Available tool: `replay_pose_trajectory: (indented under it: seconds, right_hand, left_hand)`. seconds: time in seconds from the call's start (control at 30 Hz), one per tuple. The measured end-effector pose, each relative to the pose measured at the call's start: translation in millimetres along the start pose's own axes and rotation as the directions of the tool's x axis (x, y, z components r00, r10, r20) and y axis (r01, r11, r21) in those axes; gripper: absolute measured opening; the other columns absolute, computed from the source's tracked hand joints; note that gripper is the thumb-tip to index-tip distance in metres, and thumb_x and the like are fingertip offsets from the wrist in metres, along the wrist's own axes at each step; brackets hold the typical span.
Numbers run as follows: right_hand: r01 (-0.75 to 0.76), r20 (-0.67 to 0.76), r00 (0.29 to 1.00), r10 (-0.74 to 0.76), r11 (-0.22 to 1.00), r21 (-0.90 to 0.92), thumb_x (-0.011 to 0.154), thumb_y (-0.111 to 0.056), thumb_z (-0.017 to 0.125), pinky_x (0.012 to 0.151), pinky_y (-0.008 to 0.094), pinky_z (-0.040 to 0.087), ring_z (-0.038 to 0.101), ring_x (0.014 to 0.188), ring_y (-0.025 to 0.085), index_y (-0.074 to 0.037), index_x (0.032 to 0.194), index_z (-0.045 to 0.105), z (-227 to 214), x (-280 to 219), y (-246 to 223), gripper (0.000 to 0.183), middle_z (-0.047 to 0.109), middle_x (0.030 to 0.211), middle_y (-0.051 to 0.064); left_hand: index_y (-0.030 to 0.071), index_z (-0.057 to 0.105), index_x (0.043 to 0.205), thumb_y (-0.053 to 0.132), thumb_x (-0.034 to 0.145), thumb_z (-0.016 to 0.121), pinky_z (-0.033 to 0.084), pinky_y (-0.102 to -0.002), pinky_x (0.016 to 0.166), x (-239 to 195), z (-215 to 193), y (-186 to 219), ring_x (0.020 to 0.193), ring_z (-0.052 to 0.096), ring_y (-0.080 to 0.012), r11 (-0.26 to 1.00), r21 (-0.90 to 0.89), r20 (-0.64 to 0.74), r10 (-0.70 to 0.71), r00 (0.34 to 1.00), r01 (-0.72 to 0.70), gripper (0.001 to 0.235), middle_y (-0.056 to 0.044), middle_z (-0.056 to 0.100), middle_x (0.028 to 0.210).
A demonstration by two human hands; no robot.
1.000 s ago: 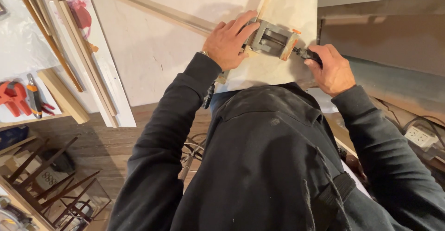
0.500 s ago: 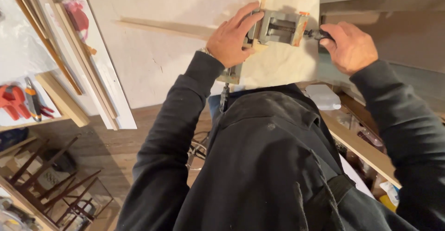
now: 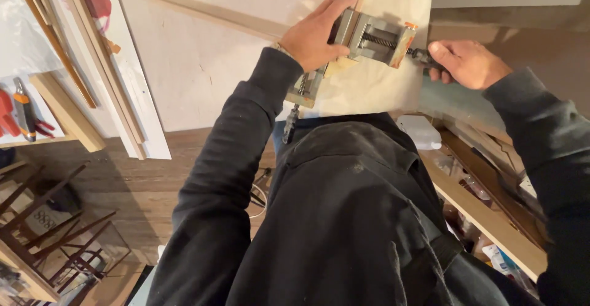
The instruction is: The recorder joins two wooden frame pieces at a 90-degree angle and secures them using a corner clamp.
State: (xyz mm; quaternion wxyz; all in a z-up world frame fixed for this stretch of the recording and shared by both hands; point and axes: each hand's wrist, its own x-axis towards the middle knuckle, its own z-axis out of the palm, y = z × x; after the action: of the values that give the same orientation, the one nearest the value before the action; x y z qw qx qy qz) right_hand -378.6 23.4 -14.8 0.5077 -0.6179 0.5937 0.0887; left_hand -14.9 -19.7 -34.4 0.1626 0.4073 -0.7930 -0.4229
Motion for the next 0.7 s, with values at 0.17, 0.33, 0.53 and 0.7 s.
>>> replay_pose_trajectory:
  seconds: [0.17, 0.33, 0.53, 0.7]
  right_hand:
    - [0.043, -0.143, 0.988, -0.066, 0.986, -0.162, 0.115, -0.048, 0.034, 0.076, 0.052, 0.054, 0.068, 0.076, 0.041, 0.000, 0.095, 0.072, 12.6, -0.8, -7.2, 0.064, 0.066, 0.073, 0.021]
    - [0.171, -0.326, 0.914, -0.241, 0.958, -0.230, 0.120, -0.039, 0.040, 0.074, 0.057, 0.051, 0.063, 0.076, 0.049, 0.001, 0.096, 0.067, 21.5, 1.5, -1.6, 0.053, 0.063, 0.074, 0.025]
    - [0.142, -0.472, 0.797, -0.376, 0.877, -0.459, 0.120, -0.030, 0.054, 0.068, 0.050, 0.052, 0.062, 0.070, 0.040, -0.005, 0.091, 0.068, 24.2, 0.1, -7.1, 0.041, 0.062, 0.072, 0.017]
    - [0.123, -0.518, 0.704, -0.486, 0.802, -0.584, 0.114, -0.029, 0.066, 0.064, 0.043, 0.049, 0.060, 0.061, 0.030, -0.010, 0.095, 0.068, 37.2, -11.1, -13.2, 0.027, 0.061, 0.071, 0.008]
  left_hand:
    - [0.015, 0.040, 0.148, 0.012, 0.081, 0.087, 0.057, -0.043, 0.098, 10.3, -2.5, -4.3, 0.122, 0.064, -0.0370, 0.994, -0.107, 0.052, -0.028, 0.998, 0.034, 0.081, -0.011, 0.047, 0.147]
    - [0.012, 0.037, 0.147, 0.008, 0.075, 0.084, 0.055, -0.045, 0.097, 11.6, 4.7, 12.1, 0.121, 0.060, -0.0406, 0.999, 0.019, -0.013, -0.048, 0.999, 0.048, 0.087, -0.012, 0.047, 0.143]
    - [0.019, 0.032, 0.158, 0.003, 0.079, 0.081, 0.056, -0.042, 0.100, 10.7, 0.1, 7.6, 0.123, 0.061, -0.0382, 1.000, 0.015, 0.011, 0.000, 1.000, 0.000, 0.095, -0.010, 0.049, 0.144]
    - [0.024, 0.030, 0.161, 0.005, 0.082, 0.080, 0.054, -0.042, 0.103, 4.3, 6.7, 4.6, 0.125, 0.060, -0.0363, 0.999, 0.050, -0.010, 0.014, 1.000, -0.014, 0.096, -0.008, 0.049, 0.146]
